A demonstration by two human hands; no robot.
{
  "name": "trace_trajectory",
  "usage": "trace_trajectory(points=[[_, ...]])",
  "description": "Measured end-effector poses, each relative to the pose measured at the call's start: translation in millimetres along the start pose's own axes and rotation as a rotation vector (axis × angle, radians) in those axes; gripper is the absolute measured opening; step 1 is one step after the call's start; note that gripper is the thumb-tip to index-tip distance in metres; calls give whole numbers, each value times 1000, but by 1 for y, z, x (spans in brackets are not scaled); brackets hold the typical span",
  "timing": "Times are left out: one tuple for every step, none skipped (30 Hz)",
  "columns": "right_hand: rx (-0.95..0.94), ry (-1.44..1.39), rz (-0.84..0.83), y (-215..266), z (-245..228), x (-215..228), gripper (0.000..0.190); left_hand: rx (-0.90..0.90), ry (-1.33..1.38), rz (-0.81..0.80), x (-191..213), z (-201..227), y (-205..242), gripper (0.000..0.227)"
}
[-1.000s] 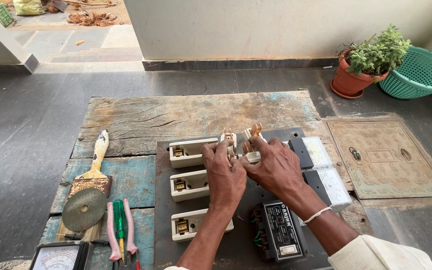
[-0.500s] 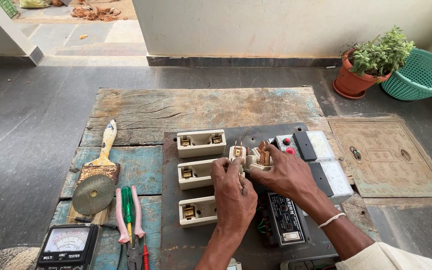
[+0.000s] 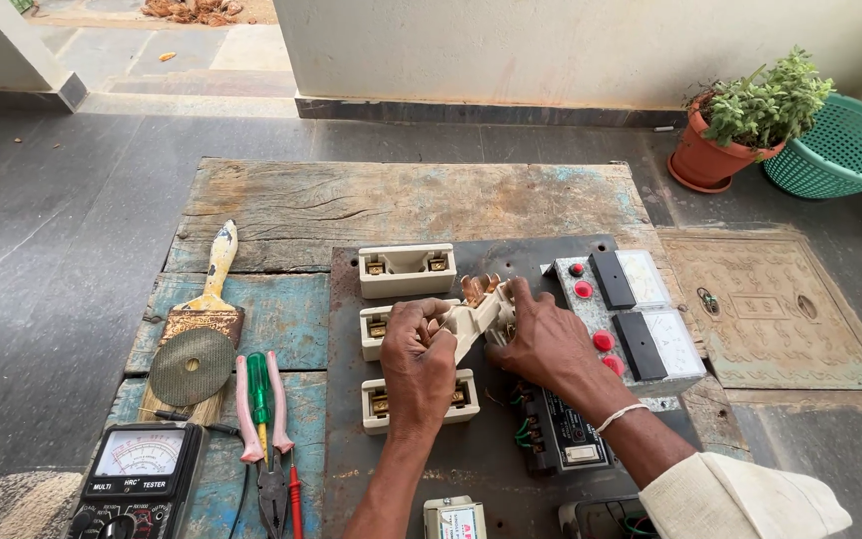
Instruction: The person assembles white ceramic electrical components by inserting internal parts and securing them with a screwdriver. They then use pliers to strip and connect wires to a metal panel, working on a wooden workbench with tools and a multimeter nearby.
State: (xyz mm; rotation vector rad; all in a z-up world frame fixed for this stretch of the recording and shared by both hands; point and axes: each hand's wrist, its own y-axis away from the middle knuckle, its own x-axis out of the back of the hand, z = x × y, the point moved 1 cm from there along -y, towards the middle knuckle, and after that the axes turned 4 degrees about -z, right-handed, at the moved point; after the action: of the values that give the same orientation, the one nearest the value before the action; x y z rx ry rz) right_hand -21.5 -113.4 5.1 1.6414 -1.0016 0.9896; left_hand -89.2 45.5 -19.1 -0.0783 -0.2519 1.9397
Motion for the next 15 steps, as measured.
trace_trajectory(points=[[0, 1, 0, 1, -1, 2, 102, 1, 1, 1, 1, -1, -2, 26], [-10, 9, -22, 1, -4, 2, 102, 64, 23, -8, 3, -3, -4, 26], [-21, 18, -43, 1, -7, 2, 101, 127, 46, -16, 6, -5, -5, 26], [-19, 19, -45, 4, -9, 3, 101, 129, 45, -13, 7, -7, -6, 26], [-17, 33, -56, 6, -11, 4, 103, 142, 106, -18, 9, -10, -7, 28], [-15, 49, -65, 8, -13, 6, 105, 153, 170, -24, 9, -12, -8, 30], [-13, 53, -65, 7, -7, 4, 105, 153, 172, -21, 11, -7, -9, 30], [3, 53, -88, 5, -3, 0, 99, 248, 226, -23, 14, -2, -10, 28], [20, 53, -112, 4, 2, -4, 93, 343, 282, -24, 16, 2, -10, 26], [24, 56, -114, 8, -2, 5, 93, 344, 283, -19, 18, -2, -10, 26], [21, 74, -137, 12, -5, 14, 93, 349, 316, -20, 19, -6, -11, 26], [13, 89, -159, 17, -8, 24, 93, 354, 349, -25, 18, -10, -12, 25], [14, 91, -159, 23, -11, 30, 93, 354, 350, -24, 19, -8, -12, 25], [156, 44, -123, 29, -16, 36, 95, 391, 380, -40, 20, -6, -12, 25], [298, -4, -87, 36, -21, 43, 97, 428, 411, -56, 20, -3, -13, 25]])
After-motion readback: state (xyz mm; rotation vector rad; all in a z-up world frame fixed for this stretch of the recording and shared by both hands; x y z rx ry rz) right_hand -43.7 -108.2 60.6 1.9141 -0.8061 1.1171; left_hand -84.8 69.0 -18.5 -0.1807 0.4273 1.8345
